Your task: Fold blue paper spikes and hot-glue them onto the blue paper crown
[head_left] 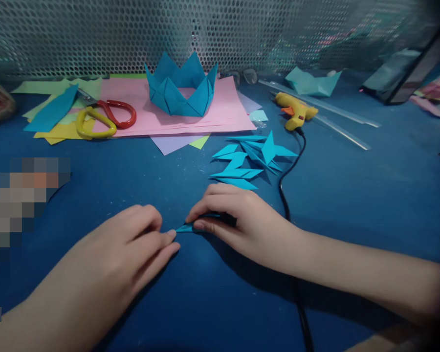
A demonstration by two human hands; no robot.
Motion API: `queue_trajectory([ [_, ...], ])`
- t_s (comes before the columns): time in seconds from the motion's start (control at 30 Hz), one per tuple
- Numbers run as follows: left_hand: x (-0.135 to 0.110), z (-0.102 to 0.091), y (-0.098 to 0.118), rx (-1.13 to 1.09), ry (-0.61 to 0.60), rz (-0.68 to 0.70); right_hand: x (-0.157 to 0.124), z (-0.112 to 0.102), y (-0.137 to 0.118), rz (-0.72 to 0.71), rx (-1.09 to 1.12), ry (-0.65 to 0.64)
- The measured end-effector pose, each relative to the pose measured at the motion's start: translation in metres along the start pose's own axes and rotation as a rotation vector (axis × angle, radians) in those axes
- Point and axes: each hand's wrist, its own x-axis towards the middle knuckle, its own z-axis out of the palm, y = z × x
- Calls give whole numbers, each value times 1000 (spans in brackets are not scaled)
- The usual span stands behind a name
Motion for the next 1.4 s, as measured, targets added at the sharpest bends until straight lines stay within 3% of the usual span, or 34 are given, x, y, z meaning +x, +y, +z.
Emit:
queue_trajectory([
  [0.27,13,-2,-6,-251,-8,-345,0,0,-2,63,61,-28],
  [0.43,12,1,-3,-359,-88,-448,0,2,-2,34,63,-7],
  [0.73,20,-3,6,-307,-151,-564,-3,-1,2,-108,-54,0],
  [0.9,28,-4,8,-281,-202,-555,-3,-2,4,-201,-122,44],
  [1.07,31,-5,6,-254,-211,-495,-4,-5,3,-361,-359,22],
  [1.4,34,-3,4,4,-137,-217,-3,-6,0,-319,-390,21],
])
